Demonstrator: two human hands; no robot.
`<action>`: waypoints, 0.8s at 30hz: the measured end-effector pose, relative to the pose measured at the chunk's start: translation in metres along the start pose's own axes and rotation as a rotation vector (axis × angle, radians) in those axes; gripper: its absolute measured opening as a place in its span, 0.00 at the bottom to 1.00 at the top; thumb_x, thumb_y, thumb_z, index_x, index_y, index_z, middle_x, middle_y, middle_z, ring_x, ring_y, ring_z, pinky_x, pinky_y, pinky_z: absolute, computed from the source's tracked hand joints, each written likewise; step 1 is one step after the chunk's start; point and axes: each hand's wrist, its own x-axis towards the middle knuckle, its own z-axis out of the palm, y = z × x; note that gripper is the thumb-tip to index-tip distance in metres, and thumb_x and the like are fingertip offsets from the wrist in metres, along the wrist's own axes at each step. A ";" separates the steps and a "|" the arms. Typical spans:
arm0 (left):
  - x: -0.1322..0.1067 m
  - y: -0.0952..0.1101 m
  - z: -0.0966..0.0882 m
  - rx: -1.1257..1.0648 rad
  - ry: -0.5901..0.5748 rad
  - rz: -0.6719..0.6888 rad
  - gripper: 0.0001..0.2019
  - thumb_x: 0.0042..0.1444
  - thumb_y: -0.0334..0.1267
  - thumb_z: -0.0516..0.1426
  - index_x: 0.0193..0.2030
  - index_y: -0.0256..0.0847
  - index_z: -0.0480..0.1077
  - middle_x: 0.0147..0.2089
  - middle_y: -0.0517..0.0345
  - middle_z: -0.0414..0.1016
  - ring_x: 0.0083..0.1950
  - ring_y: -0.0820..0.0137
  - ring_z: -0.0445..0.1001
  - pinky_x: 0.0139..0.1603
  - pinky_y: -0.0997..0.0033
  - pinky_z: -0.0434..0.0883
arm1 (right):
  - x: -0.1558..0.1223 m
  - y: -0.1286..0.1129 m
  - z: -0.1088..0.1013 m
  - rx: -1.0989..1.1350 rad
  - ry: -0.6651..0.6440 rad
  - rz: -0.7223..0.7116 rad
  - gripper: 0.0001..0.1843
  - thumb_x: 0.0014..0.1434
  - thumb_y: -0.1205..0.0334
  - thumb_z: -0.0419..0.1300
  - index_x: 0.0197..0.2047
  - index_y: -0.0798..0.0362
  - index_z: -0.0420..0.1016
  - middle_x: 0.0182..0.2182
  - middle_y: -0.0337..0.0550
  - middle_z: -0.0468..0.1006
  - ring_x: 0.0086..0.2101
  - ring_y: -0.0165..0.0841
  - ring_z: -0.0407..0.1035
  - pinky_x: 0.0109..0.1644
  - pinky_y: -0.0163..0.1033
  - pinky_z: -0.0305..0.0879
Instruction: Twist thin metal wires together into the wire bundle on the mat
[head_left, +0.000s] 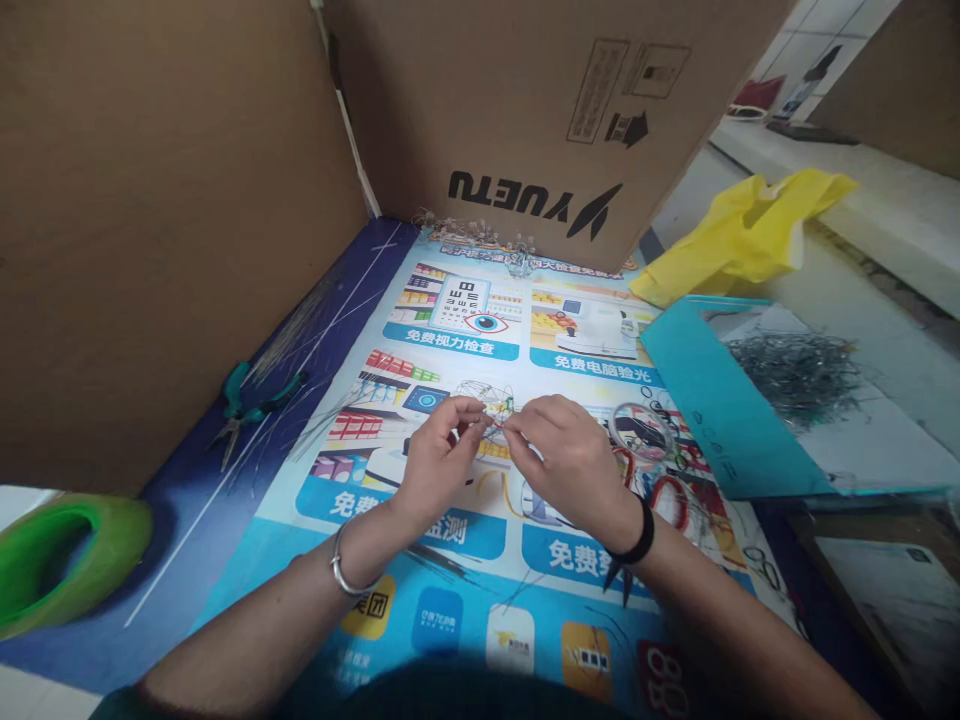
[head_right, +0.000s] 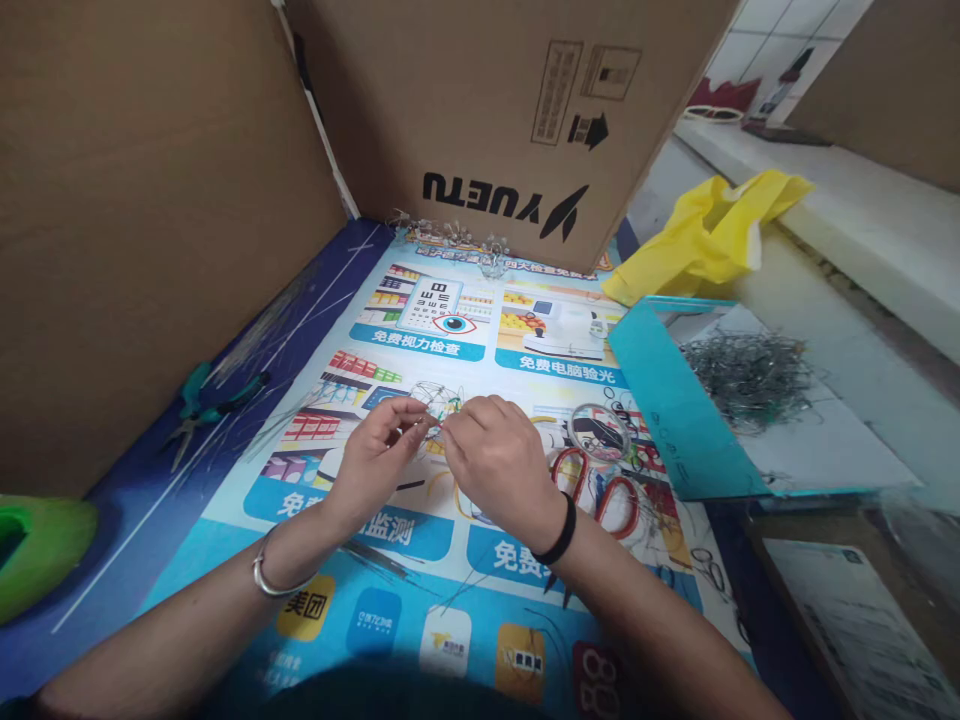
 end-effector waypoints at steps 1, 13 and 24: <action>0.000 0.000 0.000 0.052 0.019 0.029 0.07 0.57 0.36 0.56 0.43 0.42 0.68 0.38 0.58 0.75 0.38 0.71 0.73 0.40 0.71 0.69 | -0.001 -0.001 0.002 -0.012 -0.002 -0.004 0.10 0.61 0.66 0.54 0.30 0.55 0.74 0.28 0.46 0.75 0.35 0.35 0.69 0.41 0.41 0.66; -0.003 -0.003 -0.002 0.169 -0.018 0.179 0.07 0.57 0.31 0.56 0.42 0.42 0.69 0.40 0.58 0.75 0.42 0.70 0.74 0.47 0.68 0.70 | -0.004 0.001 0.013 0.018 0.036 -0.005 0.09 0.61 0.68 0.55 0.33 0.56 0.76 0.34 0.47 0.78 0.37 0.35 0.70 0.42 0.41 0.66; -0.002 -0.004 -0.004 0.182 -0.105 0.259 0.16 0.56 0.23 0.50 0.48 0.43 0.67 0.45 0.58 0.75 0.47 0.70 0.73 0.51 0.66 0.70 | -0.006 0.012 0.016 0.022 0.023 -0.058 0.08 0.61 0.68 0.55 0.34 0.55 0.74 0.35 0.42 0.80 0.34 0.34 0.68 0.40 0.40 0.61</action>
